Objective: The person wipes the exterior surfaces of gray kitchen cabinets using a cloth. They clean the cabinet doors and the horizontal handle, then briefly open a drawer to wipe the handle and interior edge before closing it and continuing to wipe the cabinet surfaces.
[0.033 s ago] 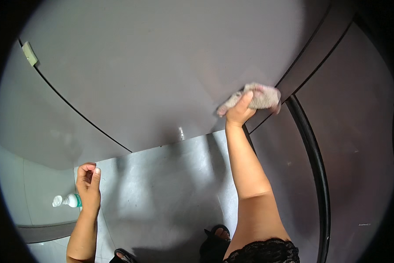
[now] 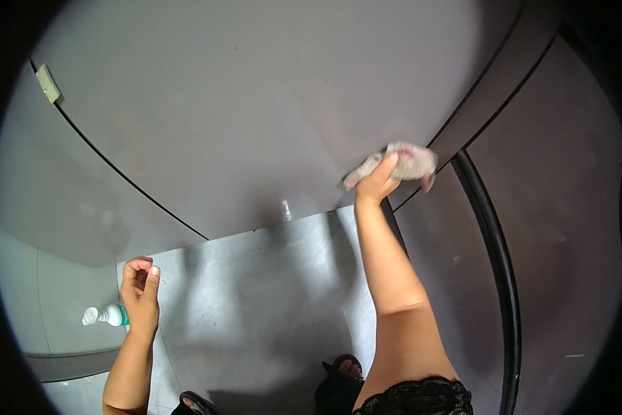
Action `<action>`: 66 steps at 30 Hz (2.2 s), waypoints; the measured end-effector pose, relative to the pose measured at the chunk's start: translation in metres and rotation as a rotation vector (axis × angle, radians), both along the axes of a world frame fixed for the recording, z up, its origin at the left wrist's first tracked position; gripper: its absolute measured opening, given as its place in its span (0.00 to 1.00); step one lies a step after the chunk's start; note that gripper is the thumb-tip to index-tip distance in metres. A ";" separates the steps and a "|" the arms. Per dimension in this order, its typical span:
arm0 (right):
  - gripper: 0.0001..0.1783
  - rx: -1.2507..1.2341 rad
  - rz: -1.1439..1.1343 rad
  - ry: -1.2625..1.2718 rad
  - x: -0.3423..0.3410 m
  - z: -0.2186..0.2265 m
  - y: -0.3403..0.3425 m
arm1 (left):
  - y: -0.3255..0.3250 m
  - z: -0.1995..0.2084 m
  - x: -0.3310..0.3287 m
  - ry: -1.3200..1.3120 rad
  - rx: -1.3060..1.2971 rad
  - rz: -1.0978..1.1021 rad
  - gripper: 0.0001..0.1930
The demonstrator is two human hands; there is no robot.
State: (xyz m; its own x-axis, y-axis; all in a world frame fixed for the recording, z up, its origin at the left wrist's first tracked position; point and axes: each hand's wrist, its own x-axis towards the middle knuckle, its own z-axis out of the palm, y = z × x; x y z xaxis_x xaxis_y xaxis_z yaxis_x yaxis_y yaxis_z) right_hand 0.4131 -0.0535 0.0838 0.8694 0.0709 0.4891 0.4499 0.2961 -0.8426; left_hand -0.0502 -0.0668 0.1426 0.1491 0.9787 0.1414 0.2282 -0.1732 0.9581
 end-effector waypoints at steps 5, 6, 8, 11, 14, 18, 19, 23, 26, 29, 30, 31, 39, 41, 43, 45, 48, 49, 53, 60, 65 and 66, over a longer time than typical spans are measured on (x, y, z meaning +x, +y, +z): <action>0.31 0.016 -0.097 0.644 -0.010 -0.116 0.010 | -0.001 0.000 0.011 0.028 -0.012 -0.062 0.07; 0.33 0.062 0.050 0.819 -0.010 -0.119 0.008 | -0.001 0.005 0.021 0.017 -0.009 -0.065 0.07; 0.31 -0.113 0.680 1.129 0.037 -0.102 -0.008 | 0.003 0.010 0.028 0.047 0.081 -0.067 0.08; 0.25 0.123 0.225 0.596 -0.033 0.033 -0.001 | 0.018 0.039 0.054 0.504 0.668 -0.131 0.14; 0.31 0.104 0.264 -0.186 -0.055 0.109 0.008 | 0.036 0.072 0.060 0.823 1.131 -0.009 0.29; 0.58 -0.093 0.098 -0.413 -0.044 0.127 0.010 | 0.067 0.076 0.078 1.045 1.301 0.086 0.37; 0.62 -0.136 0.095 -0.431 -0.030 0.108 0.006 | 0.073 0.077 0.079 1.064 1.302 0.099 0.39; 0.33 -0.160 0.015 -0.026 0.002 -0.033 0.003 | 0.080 0.079 0.069 1.166 1.312 0.053 0.42; 0.33 -0.136 -0.098 0.305 -0.003 -0.103 0.004 | 0.084 0.082 0.067 1.182 1.345 0.035 0.44; 0.35 0.004 -0.051 0.323 -0.020 -0.097 0.014 | 0.091 0.078 0.068 1.183 1.380 0.026 0.44; 0.33 0.014 -0.068 0.191 -0.021 -0.066 0.014 | 0.092 0.074 0.066 1.186 1.383 0.032 0.45; 0.31 0.028 -0.087 0.059 -0.021 -0.032 0.013 | 0.093 0.072 0.066 1.180 1.383 0.033 0.45; 0.43 0.031 0.025 -0.315 0.019 0.081 -0.003 | 0.081 0.073 0.057 1.228 1.356 0.037 0.43; 0.46 -0.014 0.097 -0.222 0.034 0.006 -0.004 | 0.082 0.079 0.060 1.217 1.342 0.010 0.42; 0.44 -0.131 -0.121 -0.134 0.012 -0.032 -0.013 | 0.081 0.082 0.063 1.213 1.337 -0.014 0.42; 0.40 -0.314 0.107 0.208 0.000 -0.122 -0.020 | 0.085 0.083 0.067 1.176 1.357 -0.007 0.43; 0.44 -0.185 0.245 -0.062 -0.040 -0.098 -0.008 | 0.084 0.080 0.064 1.186 1.342 0.002 0.42; 0.45 -0.171 0.245 -0.173 -0.046 -0.053 -0.008 | 0.083 0.081 0.061 1.189 1.335 -0.005 0.42; 0.52 -0.078 0.116 -0.568 -0.038 0.138 0.005 | 0.086 0.081 0.055 1.176 1.340 -0.008 0.41; 0.45 0.042 -0.108 -0.416 0.008 0.154 0.018 | 0.089 0.077 0.055 1.105 1.381 -0.027 0.39; 0.28 -0.276 -0.161 0.084 -0.025 -0.090 0.017 | 0.099 0.073 0.063 0.977 1.418 -0.037 0.37; 0.31 -0.131 -0.075 0.424 -0.065 -0.081 0.018 | 0.099 0.068 0.059 0.981 1.391 -0.031 0.37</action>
State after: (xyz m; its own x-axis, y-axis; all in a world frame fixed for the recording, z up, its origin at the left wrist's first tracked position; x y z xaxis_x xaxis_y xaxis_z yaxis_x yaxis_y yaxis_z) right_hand 0.3480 -0.0352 0.0025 0.9962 0.0375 0.0791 0.0725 0.1540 -0.9854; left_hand 0.0088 0.0318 0.2104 0.7100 0.1997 0.6753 0.5784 -0.7123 -0.3975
